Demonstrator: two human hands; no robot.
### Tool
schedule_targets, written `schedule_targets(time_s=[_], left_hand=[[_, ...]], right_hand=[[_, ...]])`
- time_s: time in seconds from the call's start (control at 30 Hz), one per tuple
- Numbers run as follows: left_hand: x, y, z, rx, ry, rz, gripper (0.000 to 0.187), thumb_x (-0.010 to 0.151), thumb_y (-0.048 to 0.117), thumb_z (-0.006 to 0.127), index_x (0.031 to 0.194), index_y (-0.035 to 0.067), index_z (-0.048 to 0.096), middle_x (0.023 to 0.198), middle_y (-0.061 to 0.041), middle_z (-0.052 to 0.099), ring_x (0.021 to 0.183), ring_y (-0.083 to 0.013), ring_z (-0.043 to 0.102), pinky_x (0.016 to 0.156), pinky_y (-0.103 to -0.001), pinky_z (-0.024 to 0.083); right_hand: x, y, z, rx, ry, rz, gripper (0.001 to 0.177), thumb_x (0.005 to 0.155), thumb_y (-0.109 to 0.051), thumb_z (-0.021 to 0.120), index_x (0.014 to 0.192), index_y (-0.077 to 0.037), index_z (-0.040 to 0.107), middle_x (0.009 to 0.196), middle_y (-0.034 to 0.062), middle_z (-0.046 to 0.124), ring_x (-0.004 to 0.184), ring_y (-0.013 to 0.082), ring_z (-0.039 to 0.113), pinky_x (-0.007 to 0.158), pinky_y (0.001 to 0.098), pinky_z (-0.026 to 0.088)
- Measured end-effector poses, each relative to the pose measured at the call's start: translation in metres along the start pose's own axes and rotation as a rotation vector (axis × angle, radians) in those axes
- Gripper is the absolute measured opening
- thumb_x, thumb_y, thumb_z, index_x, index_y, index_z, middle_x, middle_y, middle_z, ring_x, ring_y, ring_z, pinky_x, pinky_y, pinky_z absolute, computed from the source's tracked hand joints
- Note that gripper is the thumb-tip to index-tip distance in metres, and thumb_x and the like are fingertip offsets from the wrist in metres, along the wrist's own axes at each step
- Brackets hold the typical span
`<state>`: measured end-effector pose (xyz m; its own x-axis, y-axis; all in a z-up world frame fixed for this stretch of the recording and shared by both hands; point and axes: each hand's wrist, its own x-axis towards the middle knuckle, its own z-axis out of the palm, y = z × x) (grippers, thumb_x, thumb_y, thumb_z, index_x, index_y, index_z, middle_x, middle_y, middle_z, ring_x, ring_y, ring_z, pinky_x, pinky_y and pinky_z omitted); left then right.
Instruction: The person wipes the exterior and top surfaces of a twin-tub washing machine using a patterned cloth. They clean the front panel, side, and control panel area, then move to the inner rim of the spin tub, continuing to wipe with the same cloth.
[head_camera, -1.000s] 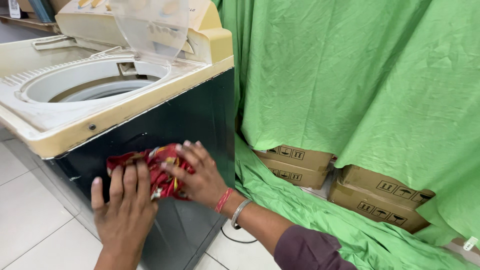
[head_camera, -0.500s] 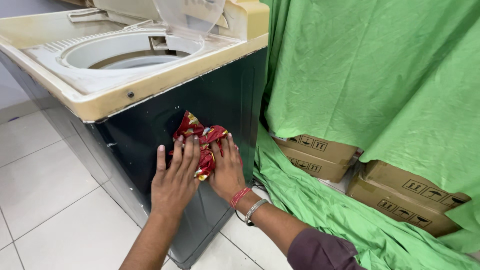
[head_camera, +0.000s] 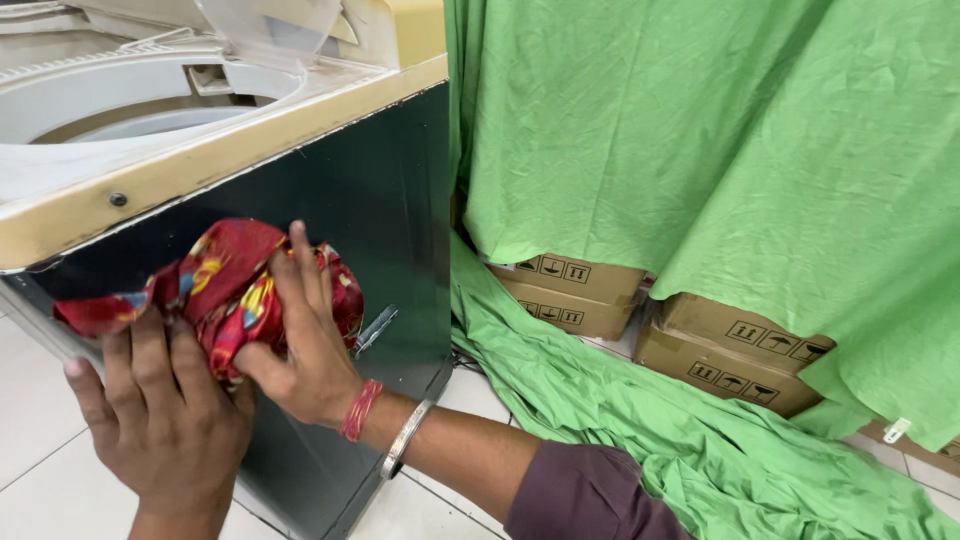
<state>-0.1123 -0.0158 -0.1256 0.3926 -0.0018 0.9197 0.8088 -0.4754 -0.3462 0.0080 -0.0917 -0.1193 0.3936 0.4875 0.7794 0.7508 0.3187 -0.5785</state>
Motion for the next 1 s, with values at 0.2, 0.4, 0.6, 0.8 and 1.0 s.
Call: schedule_targets(time_s=[0.2, 0.4, 0.6, 0.8, 1.0], left_hand=[[-0.048, 0.040, 0.021, -0.472, -0.319, 0.288, 0.061, 0.083, 0.042, 0.067, 0.129, 0.003, 0.068, 0.132, -0.014, 0.065, 0.132, -0.0262, 0.055, 0.127, -0.046, 0.025], [0.081, 0.004, -0.001, -0.347, -0.095, 0.372, 0.060, 0.091, 0.058, 0.068, 0.136, 0.019, 0.072, 0.148, -0.010, 0.061, 0.145, -0.0277, 0.048, 0.128, -0.046, 0.025], [0.140, 0.002, -0.001, -0.100, -0.182, 0.288, 0.091, 0.077, 0.071, 0.071, 0.154, 0.025, 0.058, 0.161, -0.013, 0.045, 0.144, -0.0407, 0.036, 0.119, -0.055, 0.026], [0.134, 0.017, 0.025, -0.138, -0.050, 0.182, 0.078, 0.085, 0.071, 0.071, 0.145, 0.022, 0.058, 0.146, -0.014, 0.047, 0.131, -0.0384, 0.041, 0.114, -0.055, 0.029], [0.133, 0.038, 0.051, -0.251, 0.032, -0.017, 0.040, 0.106, 0.045, 0.065, 0.134, 0.017, 0.060, 0.125, -0.008, 0.049, 0.122, -0.0299, 0.042, 0.118, -0.049, 0.030]], right_hand=[[-0.023, 0.008, -0.003, -0.339, -0.104, 0.108, 0.074, 0.090, -0.034, 0.069, 0.152, -0.001, 0.044, 0.171, 0.0347, 0.010, 0.157, 0.0554, 0.018, 0.127, 0.0556, 0.019], [0.056, 0.065, -0.025, -0.192, 0.484, 0.173, 0.060, 0.103, -0.020, 0.061, 0.154, 0.002, 0.040, 0.164, 0.0296, 0.037, 0.152, 0.0436, 0.039, 0.126, 0.0455, 0.033], [0.051, 0.037, 0.002, -0.132, 0.498, 0.262, 0.069, 0.102, -0.037, 0.062, 0.153, 0.003, 0.038, 0.155, 0.0314, 0.040, 0.148, 0.0444, 0.034, 0.120, 0.0486, 0.028], [0.037, 0.026, -0.001, -0.085, 0.458, 0.584, 0.062, 0.100, -0.044, 0.059, 0.147, -0.006, 0.045, 0.137, 0.0218, 0.053, 0.129, 0.0378, 0.051, 0.110, 0.0461, 0.039], [0.112, 0.041, -0.037, -0.026, 0.687, 0.291, 0.049, 0.099, -0.022, 0.063, 0.144, -0.006, 0.049, 0.137, 0.0211, 0.055, 0.127, 0.0367, 0.058, 0.109, 0.0445, 0.047]])
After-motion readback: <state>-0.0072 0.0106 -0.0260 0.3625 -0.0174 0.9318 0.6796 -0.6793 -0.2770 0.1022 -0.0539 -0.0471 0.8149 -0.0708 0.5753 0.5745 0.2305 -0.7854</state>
